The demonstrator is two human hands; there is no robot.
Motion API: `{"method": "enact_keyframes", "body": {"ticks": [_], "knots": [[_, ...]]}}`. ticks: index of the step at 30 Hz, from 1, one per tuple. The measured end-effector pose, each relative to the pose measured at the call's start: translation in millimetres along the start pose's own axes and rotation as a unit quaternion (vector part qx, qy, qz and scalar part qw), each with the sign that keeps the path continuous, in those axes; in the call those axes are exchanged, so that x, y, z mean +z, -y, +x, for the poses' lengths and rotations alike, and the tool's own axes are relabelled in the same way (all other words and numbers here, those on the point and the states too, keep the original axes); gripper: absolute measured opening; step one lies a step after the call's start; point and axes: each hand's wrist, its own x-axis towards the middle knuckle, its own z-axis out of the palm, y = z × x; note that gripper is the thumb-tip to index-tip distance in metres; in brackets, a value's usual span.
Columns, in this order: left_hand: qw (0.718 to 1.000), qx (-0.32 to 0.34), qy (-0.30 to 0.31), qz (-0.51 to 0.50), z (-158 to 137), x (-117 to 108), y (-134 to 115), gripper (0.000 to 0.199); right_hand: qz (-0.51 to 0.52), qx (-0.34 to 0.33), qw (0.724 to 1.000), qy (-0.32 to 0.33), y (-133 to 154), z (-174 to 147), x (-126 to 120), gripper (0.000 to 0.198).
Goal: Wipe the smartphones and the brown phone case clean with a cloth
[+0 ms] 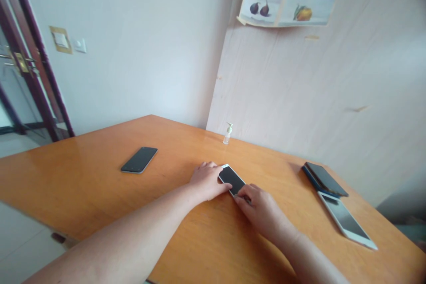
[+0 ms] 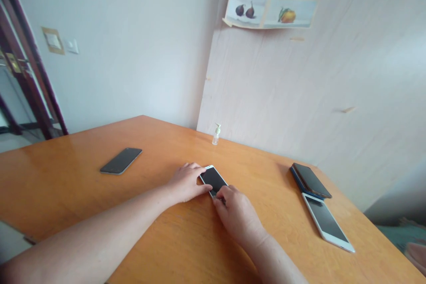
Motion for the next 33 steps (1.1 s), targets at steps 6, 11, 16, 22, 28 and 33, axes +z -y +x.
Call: {"method": "enact_keyframes", "body": {"ticks": [6, 11, 16, 22, 28, 33], "knots": [[1.0, -0.001, 0.0, 0.003, 0, 0, -1, 0.06, -0.057, 0.078, 0.995, -0.039, -26, 10, -8, 0.017], [1.0, 0.003, -0.004, 0.002, 0, 2, 0, 0.061, -0.03, -0.012, 0.999, -0.025, -3, -1, -3, 0.019], [1.0, 0.004, -0.005, 0.0, 0, 3, 1, 0.064, -0.016, -0.051, 0.999, -0.01, -2, -2, -1, 0.02], [1.0, 0.003, -0.01, 0.002, 0, 2, -1, 0.06, -0.056, -0.017, 0.997, -0.053, -21, 5, -7, 0.02], [1.0, -0.007, -0.001, -0.001, 1, 2, 0, 0.061, 0.008, -0.118, 0.993, -0.007, 6, -4, 0, 0.02], [1.0, 0.0, -0.002, -0.004, 0, 1, 0, 0.064, -0.043, -0.031, 0.998, -0.043, -19, 6, -5, 0.02]]}}
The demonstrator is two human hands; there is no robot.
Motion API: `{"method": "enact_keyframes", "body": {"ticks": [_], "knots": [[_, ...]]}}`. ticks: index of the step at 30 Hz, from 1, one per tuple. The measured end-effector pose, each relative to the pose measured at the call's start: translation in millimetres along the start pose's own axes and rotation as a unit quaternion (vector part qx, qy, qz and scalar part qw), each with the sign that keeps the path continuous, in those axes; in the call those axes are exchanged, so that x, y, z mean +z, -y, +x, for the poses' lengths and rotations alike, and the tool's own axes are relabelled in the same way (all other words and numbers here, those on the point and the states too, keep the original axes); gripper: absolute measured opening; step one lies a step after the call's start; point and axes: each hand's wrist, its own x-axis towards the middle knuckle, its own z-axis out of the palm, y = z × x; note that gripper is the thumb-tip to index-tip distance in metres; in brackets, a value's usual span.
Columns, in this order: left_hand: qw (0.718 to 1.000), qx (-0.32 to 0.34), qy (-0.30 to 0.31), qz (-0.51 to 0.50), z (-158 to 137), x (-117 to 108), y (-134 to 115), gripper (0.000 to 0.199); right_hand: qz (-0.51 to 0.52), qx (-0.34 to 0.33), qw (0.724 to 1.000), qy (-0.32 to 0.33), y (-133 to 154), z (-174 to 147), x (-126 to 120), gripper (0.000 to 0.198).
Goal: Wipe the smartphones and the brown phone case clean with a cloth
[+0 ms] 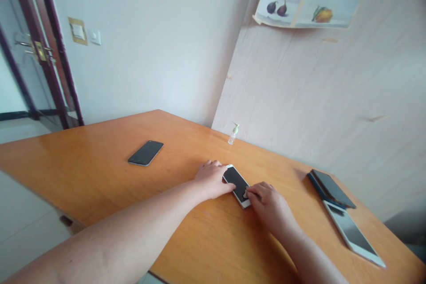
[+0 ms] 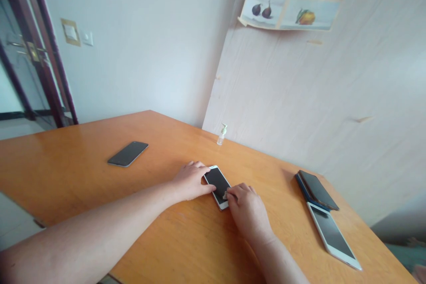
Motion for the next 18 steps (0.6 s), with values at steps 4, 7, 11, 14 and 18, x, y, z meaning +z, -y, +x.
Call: {"method": "enact_keyframes", "body": {"ticks": [4, 7, 11, 14, 18], "knots": [[1.0, 0.0, -0.005, -0.002, -1, -1, -2, 0.061, -0.009, 0.054, 0.999, 0.004, -10, 3, -2, 0.022], [1.0, -0.012, -0.008, -0.01, 0, -2, -2, 0.054, -0.008, 0.064, 0.998, 0.011, -1, -1, -1, 0.021], [0.999, -0.035, -0.019, -0.012, 2, -2, 0, 0.044, 0.006, 0.058, 0.998, 0.023, 14, -6, 2, 0.017], [0.999, -0.043, -0.02, -0.018, 2, -3, -1, 0.034, 0.043, 0.032, 0.998, 0.039, 26, -11, 1, 0.015], [0.999, -0.019, 0.0, -0.035, -1, -5, -7, 0.015, 0.099, -0.011, 0.993, 0.062, 37, -14, -2, 0.016]]}}
